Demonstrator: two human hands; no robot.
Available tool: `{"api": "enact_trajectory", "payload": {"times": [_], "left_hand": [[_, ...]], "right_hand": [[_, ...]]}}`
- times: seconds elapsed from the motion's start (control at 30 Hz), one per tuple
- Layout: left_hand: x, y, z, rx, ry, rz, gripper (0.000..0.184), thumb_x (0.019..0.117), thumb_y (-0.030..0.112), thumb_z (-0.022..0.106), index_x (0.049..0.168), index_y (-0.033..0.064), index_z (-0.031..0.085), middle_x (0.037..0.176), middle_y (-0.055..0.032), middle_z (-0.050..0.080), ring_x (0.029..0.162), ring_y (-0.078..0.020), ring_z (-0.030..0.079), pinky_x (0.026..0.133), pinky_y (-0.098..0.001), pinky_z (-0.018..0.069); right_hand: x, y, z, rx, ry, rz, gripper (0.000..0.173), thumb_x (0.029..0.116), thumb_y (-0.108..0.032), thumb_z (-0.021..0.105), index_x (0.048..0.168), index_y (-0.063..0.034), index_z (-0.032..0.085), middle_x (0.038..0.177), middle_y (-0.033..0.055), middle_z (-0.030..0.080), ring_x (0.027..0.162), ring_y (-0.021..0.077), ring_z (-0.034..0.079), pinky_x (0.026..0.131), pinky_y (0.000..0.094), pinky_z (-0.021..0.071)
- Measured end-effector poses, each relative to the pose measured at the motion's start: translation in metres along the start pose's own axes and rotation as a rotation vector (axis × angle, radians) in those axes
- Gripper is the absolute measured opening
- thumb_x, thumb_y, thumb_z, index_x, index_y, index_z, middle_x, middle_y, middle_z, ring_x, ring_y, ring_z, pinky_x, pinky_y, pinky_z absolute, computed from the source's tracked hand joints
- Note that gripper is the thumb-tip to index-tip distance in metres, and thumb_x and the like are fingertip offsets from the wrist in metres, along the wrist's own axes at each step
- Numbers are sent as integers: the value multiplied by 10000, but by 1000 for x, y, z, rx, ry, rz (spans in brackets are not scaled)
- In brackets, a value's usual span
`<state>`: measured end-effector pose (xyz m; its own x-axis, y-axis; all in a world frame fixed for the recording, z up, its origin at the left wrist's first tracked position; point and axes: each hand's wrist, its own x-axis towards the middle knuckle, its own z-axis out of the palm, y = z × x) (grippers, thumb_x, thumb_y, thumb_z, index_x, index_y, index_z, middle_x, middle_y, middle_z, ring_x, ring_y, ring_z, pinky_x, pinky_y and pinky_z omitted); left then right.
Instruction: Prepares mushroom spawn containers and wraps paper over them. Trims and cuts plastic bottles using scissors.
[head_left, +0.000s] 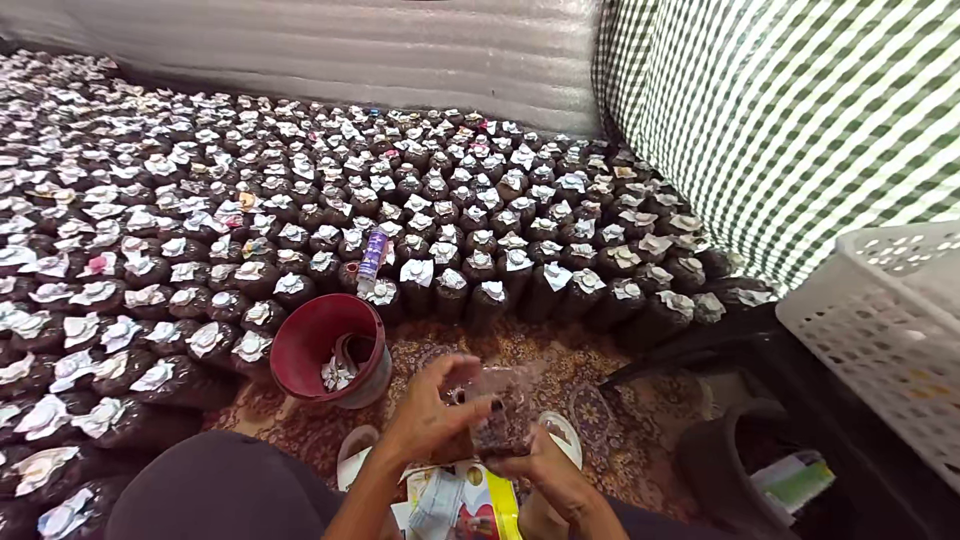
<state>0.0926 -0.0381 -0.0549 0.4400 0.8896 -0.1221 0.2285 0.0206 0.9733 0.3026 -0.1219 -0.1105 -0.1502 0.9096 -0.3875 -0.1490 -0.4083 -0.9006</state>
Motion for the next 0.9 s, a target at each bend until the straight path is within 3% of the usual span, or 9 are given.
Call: {"api": "enact_trajectory", "payload": {"times": [0.07, 0.13, 0.2, 0.3, 0.37, 0.43, 0.57, 0.8, 0.9], "left_hand": [[5, 4, -1, -18, 91, 75, 391, 878, 437, 779, 1181, 192, 748, 1192, 54, 723, 1182, -116, 639, 1032, -385, 523], [10, 4, 6, -40, 149, 142, 167, 923, 326, 755, 988, 180, 799, 1026, 61, 759, 1043, -81, 685, 955, -342, 554], [13, -2, 11, -47, 169, 168, 145, 941, 286, 734, 926, 158, 800, 951, 57, 759, 964, -55, 690, 900, -297, 558], [14, -13, 15, -123, 160, 164, 163, 972, 245, 689, 971, 113, 784, 994, 17, 758, 993, -88, 691, 926, -319, 556], [17, -29, 8, -162, 203, 110, 171, 992, 207, 646, 1070, 119, 770, 1116, 0, 749, 1074, -128, 680, 955, -360, 553], [22, -66, 0, 13, 226, 10, 266, 964, 212, 655, 1215, 150, 718, 1257, 0, 695, 1194, -141, 633, 1032, -400, 522], [25, -122, 25, 316, 55, -174, 600, 855, 205, 782, 1416, 118, 587, 1488, -77, 557, 1363, -227, 535, 1149, -458, 431], [32, -146, 60, 292, 193, -183, 418, 862, 266, 776, 1244, 120, 689, 1507, -44, 548, 1366, -165, 532, 1133, -363, 437], [34, -141, 66, 280, 251, -171, 322, 857, 235, 759, 1150, 103, 727, 1473, -25, 587, 1310, -142, 581, 1105, -349, 457]], "right_hand": [[2, -1, 0, -75, -21, 13, 567, 702, 28, 850, 1221, 20, 621, 1107, 101, 746, 1031, 187, 729, 931, 373, 619], [4, 3, 0, -120, -11, 18, 525, 712, -15, 868, 1189, 15, 650, 1082, 96, 752, 1013, 177, 732, 923, 362, 618], [7, 10, -4, -176, 42, 8, 488, 719, -54, 878, 1156, 7, 671, 1054, 84, 758, 991, 161, 736, 911, 345, 620], [12, 18, -19, -257, 138, -29, 493, 724, -23, 850, 1187, -1, 683, 1074, 66, 761, 999, 137, 734, 909, 329, 621], [15, 24, -34, -338, 210, -32, 501, 730, -11, 822, 1211, -9, 684, 1097, 70, 757, 1010, 140, 731, 911, 337, 622], [16, 30, -48, -446, 291, -17, 506, 740, -18, 823, 1228, -23, 688, 1115, 72, 752, 1023, 132, 724, 928, 337, 611], [21, 35, -62, -617, 364, -23, 500, 748, -88, 856, 1222, -50, 703, 1126, 76, 748, 1039, 129, 716, 951, 352, 593], [38, 22, -61, -829, 335, 89, 463, 777, -109, 854, 1216, -80, 710, 1167, 116, 727, 1105, 213, 695, 1010, 452, 550], [42, 13, -57, -970, 299, 154, 510, 804, -161, 846, 1282, -79, 690, 1239, 147, 704, 1183, 270, 664, 1066, 498, 501]]}}
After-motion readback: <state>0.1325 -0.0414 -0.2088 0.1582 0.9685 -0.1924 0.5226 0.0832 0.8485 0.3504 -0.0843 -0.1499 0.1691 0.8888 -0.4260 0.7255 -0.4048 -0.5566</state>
